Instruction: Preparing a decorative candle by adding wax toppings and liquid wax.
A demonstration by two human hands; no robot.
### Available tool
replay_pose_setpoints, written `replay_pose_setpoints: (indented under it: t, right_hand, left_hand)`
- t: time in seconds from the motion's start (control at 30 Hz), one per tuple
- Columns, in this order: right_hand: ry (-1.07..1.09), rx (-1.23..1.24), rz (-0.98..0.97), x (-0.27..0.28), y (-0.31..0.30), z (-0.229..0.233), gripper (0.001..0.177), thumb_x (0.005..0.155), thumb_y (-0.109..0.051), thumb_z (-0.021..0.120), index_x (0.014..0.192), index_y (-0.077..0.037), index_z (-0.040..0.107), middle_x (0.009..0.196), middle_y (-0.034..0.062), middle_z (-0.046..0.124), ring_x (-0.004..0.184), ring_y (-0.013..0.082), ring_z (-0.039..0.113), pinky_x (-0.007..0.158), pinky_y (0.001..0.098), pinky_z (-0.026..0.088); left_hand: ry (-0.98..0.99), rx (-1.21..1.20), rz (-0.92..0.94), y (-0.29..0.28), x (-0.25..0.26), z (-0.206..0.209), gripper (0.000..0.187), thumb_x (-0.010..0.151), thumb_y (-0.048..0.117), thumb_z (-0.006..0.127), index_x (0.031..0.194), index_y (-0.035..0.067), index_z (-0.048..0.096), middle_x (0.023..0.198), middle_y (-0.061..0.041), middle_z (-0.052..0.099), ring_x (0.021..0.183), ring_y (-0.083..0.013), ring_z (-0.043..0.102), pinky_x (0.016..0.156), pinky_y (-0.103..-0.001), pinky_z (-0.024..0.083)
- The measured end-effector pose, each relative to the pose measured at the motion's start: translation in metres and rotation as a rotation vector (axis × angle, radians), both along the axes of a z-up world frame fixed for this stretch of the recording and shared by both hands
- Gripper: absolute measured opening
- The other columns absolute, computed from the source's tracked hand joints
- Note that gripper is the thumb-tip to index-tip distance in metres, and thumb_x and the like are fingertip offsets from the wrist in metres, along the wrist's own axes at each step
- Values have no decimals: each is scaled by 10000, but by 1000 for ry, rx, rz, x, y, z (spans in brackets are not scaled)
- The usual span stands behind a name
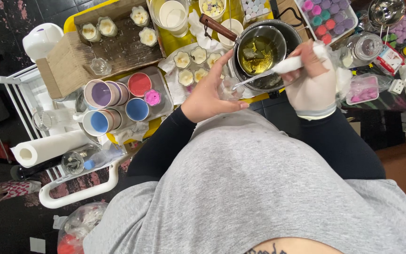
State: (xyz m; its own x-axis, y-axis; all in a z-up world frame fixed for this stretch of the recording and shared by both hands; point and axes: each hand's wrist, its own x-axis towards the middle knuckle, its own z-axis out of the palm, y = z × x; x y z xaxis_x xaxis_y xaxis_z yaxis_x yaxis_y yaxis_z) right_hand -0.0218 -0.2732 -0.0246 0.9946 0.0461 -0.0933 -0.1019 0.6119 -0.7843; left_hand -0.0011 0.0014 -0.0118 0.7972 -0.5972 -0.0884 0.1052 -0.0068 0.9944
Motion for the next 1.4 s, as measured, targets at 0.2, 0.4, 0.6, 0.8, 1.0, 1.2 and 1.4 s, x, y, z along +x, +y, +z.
replay_pose_setpoints:
  t: [0.2,0.4,0.6,0.8,1.0,1.2,1.4]
  right_hand:
    - [-20,53,-119,4,-18,14,366,1164,-388,609,1023,-53,572,753,16,477,717,152,493,747,311,439]
    - [-411,-435,-243,-13,15,61,372,1063,-386,653,978,-48,525,809,37,524,620,118,451,632,270,382]
    - [-841,-869,-42,-22,10,79,228,944,-260,732,952,-104,565,796,19,593,726,184,555,709,352,443]
    - [-1060,-1120,78,-18,16,97,245,899,-220,814,996,-125,611,850,23,606,809,260,606,805,404,459]
    - [-1136,-1106,225,-13,25,108,319,876,-298,849,980,-127,601,862,-14,637,816,243,636,786,413,468]
    - [-1134,-1080,239,-14,15,123,313,872,-339,804,972,-119,605,839,-9,619,803,246,641,792,419,479]
    - [-987,-1078,104,-11,12,108,263,919,-298,808,967,-139,604,848,-20,623,806,207,639,753,344,485]
  left_hand:
    - [-287,92,45,4,0,9,1076,848,215,897,1645,58,192,1320,-181,567,1292,-265,573,1208,-408,422]
    - [-477,57,148,1,1,-16,914,913,107,871,1619,99,292,1109,-71,711,1048,-189,738,966,-332,593]
    - [-735,36,257,-3,1,-5,852,882,8,854,1585,128,387,1136,-49,694,1042,-188,699,917,-304,571]
    - [-835,87,376,-9,-3,-6,722,904,24,867,1511,125,489,1129,-40,661,1039,-174,677,876,-292,569]
    - [-867,113,465,-7,-2,-9,622,909,31,872,1445,114,568,1122,-60,653,998,-152,685,880,-298,581]
    - [-874,135,463,-6,-2,-11,647,893,49,889,1450,110,567,1089,-41,661,991,-168,670,863,-297,569]
    - [-846,127,480,-8,-5,-12,651,891,42,889,1451,106,564,1104,-46,650,994,-158,676,893,-301,577]
